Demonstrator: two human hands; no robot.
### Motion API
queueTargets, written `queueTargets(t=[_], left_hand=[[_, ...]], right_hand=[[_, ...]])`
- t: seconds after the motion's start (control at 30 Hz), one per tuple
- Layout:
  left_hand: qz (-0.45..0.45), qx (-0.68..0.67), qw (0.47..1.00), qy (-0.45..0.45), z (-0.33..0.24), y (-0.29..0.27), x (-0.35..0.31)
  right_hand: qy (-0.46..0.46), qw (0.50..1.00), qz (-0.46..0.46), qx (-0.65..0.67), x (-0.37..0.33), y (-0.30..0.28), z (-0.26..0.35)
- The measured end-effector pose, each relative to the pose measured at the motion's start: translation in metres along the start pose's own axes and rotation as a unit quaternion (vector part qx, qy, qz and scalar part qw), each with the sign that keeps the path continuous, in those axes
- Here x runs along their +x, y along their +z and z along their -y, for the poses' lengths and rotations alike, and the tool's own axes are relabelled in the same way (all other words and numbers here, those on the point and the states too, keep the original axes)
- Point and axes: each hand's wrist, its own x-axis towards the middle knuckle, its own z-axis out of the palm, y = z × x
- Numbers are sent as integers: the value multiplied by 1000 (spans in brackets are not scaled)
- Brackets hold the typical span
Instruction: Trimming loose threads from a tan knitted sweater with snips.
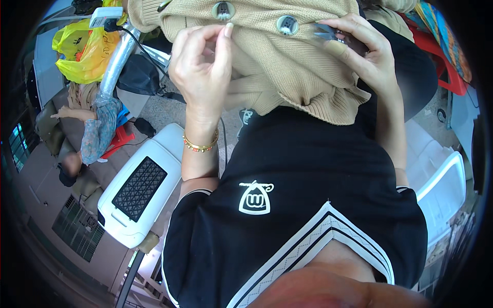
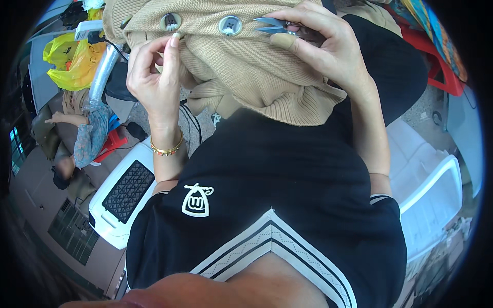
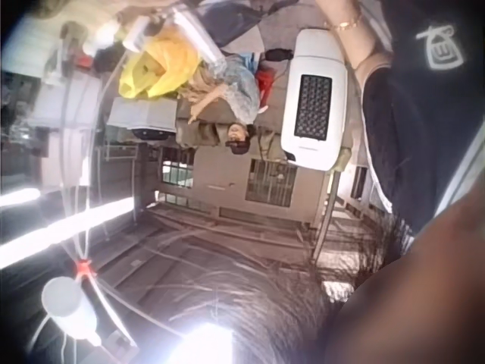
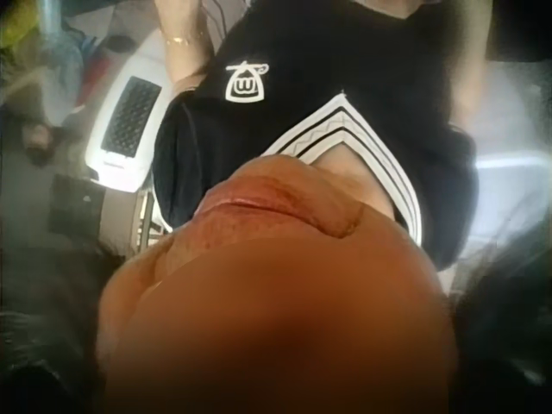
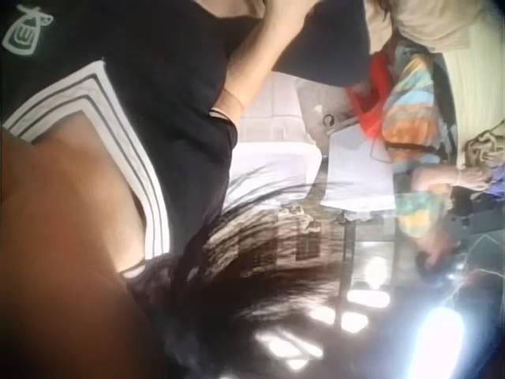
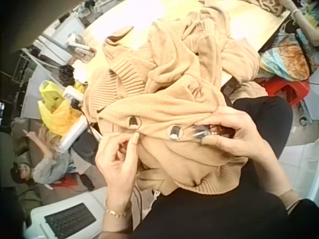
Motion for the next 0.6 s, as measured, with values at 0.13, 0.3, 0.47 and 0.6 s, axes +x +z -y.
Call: queueTargets(t=[0.13, 0.3, 0.47, 0.6], left_hand=[[-9, -52, 996, -78, 3, -3, -2], [48, -92, 980, -168, 2, 8, -3], [17, -285, 934, -216, 6, 19, -7], [37, -235, 953, -188, 6, 8, -11]], right_hand=[[-3, 1000, -2, 7, -1, 0, -3], [2, 1000, -4, 3, -1, 0, -5], [1, 1000, -9, 9, -3, 2, -6], [0, 1000, -16, 20, -4, 1, -6]])
